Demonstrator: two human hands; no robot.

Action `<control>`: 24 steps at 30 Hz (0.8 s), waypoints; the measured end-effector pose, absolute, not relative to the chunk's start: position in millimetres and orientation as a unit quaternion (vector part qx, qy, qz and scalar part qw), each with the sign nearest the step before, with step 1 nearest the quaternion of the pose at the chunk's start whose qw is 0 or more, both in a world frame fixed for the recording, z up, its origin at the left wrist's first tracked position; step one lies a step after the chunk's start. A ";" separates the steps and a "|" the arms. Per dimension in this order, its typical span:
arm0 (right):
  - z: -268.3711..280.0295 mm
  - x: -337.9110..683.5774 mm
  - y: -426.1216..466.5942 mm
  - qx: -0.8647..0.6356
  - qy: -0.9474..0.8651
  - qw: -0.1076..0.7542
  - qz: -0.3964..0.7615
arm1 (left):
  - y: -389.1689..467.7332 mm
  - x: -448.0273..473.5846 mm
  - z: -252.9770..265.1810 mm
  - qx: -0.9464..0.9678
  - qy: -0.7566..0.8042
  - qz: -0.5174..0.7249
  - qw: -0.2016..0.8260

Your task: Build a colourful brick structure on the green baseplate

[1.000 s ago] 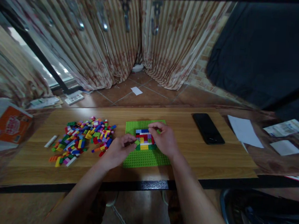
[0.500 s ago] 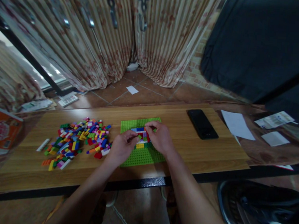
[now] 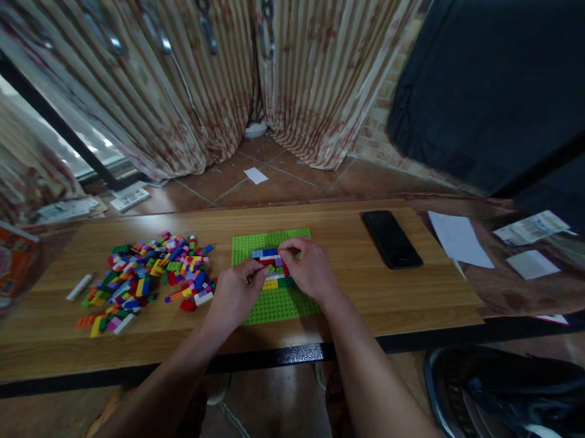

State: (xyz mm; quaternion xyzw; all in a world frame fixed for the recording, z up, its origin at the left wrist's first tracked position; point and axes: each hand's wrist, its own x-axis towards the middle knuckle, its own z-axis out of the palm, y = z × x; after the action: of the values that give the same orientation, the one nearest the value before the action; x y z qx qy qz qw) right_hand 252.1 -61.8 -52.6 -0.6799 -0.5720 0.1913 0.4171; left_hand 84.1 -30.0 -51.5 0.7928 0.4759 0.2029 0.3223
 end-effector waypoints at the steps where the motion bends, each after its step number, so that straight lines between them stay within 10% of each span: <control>1: -52.2 252.3 -62.3 -0.669 -0.589 0.408 0.199 | -30.8 83.8 -51.0 0.794 0.477 0.198 0.319; 24: -59.5 242.4 -68.0 -0.654 -0.677 0.312 0.126 | -35.2 83.9 -52.1 0.795 0.483 0.182 0.320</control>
State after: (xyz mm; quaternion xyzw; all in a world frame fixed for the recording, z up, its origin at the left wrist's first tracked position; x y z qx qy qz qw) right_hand 242.4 -68.0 -59.5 -0.6543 -0.6774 0.1256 0.3117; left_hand 83.9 -35.2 -52.1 0.7946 0.4829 0.1823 0.3196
